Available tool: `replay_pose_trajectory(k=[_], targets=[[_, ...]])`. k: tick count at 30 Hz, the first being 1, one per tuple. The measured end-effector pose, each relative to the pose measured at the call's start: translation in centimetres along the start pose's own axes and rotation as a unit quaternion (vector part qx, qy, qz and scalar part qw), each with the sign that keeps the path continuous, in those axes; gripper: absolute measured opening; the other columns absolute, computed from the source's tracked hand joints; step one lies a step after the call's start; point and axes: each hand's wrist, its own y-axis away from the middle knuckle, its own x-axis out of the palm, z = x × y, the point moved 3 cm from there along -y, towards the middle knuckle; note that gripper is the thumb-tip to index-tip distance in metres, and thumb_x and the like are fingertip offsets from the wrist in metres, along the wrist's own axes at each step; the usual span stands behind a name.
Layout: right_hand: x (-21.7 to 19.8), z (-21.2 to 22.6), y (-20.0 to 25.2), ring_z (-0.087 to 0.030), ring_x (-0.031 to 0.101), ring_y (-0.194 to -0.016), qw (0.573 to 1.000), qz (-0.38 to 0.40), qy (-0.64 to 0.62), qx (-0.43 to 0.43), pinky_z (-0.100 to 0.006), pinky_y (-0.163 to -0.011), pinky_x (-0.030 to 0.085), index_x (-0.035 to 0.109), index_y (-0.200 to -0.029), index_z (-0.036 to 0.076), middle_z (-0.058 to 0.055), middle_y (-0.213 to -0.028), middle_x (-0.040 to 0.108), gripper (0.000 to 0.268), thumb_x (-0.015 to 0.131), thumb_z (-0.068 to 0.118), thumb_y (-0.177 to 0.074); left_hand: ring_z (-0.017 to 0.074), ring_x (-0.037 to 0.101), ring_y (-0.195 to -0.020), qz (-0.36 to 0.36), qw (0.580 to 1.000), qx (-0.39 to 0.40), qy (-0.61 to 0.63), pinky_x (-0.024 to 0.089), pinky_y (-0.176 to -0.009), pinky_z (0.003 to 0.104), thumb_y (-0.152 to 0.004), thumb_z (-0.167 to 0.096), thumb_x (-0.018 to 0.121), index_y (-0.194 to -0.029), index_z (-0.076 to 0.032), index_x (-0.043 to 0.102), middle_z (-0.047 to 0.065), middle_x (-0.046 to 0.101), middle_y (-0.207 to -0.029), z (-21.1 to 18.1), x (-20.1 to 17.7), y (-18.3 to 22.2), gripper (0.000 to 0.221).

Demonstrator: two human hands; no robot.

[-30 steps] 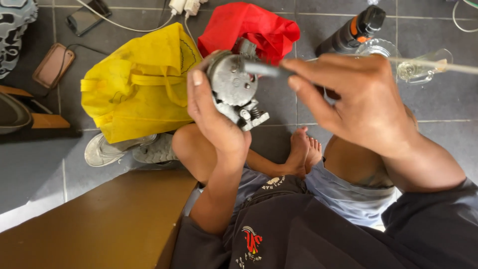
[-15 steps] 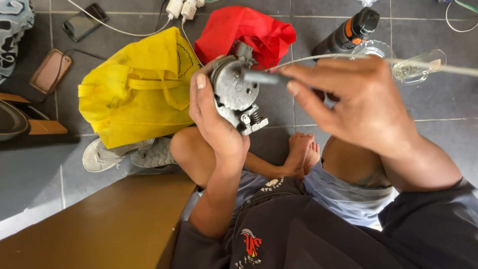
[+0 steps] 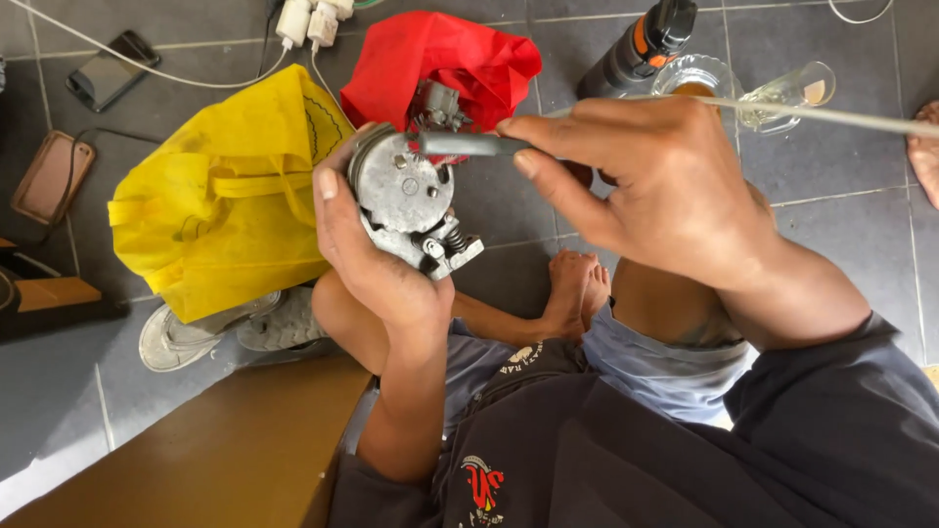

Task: Cleaning a motorcycle cylinder head cover by scrubbing it with a wire brush and scraping off residue.

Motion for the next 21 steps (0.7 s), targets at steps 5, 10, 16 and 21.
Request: replay_pose_trajectory(k=[5, 10, 16, 21], targets=[[0.0, 0.5, -0.3, -0.015, 0.050, -0.052, 0.997, 0.045, -0.060, -0.001, -0.030, -0.049, 0.042, 0.073, -0.124, -0.008, -0.007, -0.072, 0.059, 0.022, 0.070, 0.004, -0.105, 0.0247, 0.064, -0.092, -0.007, 0.999, 0.000, 0.050, 0.054, -0.083, 0.037, -0.100, -0.042, 0.049, -0.106, -0.001, 0.066, 0.014, 0.067, -0.093, 0.3, -0.4, -0.3, 0.045], [0.8, 1.0, 0.0, -0.012, 0.053, -0.046, 0.990, 0.059, -0.124, -0.012, -0.023, -0.038, 0.046, 0.075, -0.119, -0.004, -0.006, -0.071, 0.069, 0.022, 0.070, 0.008, -0.102, 0.0243, 0.063, -0.099, -0.014, 1.000, 0.018, 0.008, 0.053, -0.090, 0.036, -0.101, -0.040, 0.046, -0.107, 0.000, 0.068, 0.012, 0.066, -0.099, 0.0, -0.2, -0.2, 0.046], [0.7, 1.1, 0.2, -0.014, 0.047, -0.049, 0.998, 0.026, -0.054, -0.004, -0.030, -0.044, 0.038, 0.076, -0.123, -0.004, -0.004, -0.069, 0.058, 0.023, 0.072, 0.009, -0.105, 0.0259, 0.066, -0.094, -0.018, 0.999, -0.016, 0.022, 0.056, -0.087, 0.037, -0.098, -0.040, 0.050, -0.104, 0.001, 0.067, 0.014, 0.068, -0.095, 0.0, 0.0, -0.1, 0.045], [0.3, 0.6, 0.0, -0.016, 0.055, -0.054, 0.999, 0.020, -0.047, -0.003, -0.031, -0.051, 0.046, 0.078, -0.119, -0.004, -0.005, -0.076, 0.067, 0.020, 0.071, 0.009, -0.106, 0.0262, 0.064, -0.103, -0.027, 0.999, 0.002, 0.028, 0.054, -0.095, 0.037, -0.099, -0.039, 0.051, -0.107, 0.001, 0.068, 0.014, 0.067, -0.102, 0.4, -0.4, -0.3, 0.045]])
